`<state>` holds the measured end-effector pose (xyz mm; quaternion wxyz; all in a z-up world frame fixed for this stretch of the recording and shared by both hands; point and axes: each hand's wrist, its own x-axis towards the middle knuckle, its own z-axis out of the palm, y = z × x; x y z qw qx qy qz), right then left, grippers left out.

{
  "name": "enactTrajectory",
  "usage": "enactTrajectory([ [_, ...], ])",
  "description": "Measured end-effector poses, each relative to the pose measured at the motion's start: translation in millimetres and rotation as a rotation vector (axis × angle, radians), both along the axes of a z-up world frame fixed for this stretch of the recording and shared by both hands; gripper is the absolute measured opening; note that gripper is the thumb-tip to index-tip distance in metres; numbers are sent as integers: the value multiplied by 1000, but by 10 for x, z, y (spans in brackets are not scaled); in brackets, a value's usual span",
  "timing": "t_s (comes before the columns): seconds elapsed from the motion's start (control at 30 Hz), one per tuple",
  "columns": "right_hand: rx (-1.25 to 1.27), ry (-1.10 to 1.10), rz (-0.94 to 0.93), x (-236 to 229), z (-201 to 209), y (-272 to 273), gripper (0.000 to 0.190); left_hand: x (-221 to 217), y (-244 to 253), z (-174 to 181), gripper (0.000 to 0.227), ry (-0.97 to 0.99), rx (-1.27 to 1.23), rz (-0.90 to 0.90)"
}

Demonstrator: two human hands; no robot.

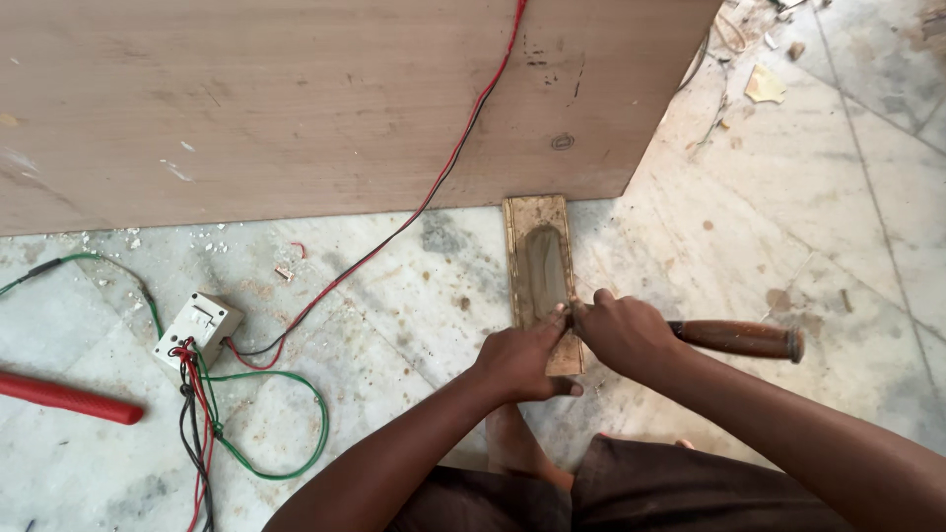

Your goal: The person connects wires to an electrical switch on the floor, then moves to a workbench to pick up a chisel. They return to the floor and use the chisel to carve a recess into a small wooden block placed against a larger wooden panel.

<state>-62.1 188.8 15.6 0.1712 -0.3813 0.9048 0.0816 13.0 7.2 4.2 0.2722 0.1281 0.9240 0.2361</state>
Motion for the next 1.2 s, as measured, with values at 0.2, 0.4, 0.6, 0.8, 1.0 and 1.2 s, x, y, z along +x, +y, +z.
enactTrajectory([
  [0.2,-98,139,-85,-578,-104,-251,24,-546,-97,-106,116,157,54,179],
  [0.4,-53,-79,-98,11,62,-34,36,71,5,93,126,5,-63,-60],
  [0.6,-72,105,-137,-504,69,-270,27,-576,-91,5,120,95,-14,163],
  [0.8,11,-49,-104,-199,89,-137,31,-259,-22,-20,125,-160,-19,94],
  [1.0,-20,103,-78,-426,97,-182,39,-456,-73,-136,105,135,55,171],
  [1.2,-67,14,-119,-457,158,-198,30,-462,-53,-4,109,46,100,234],
])
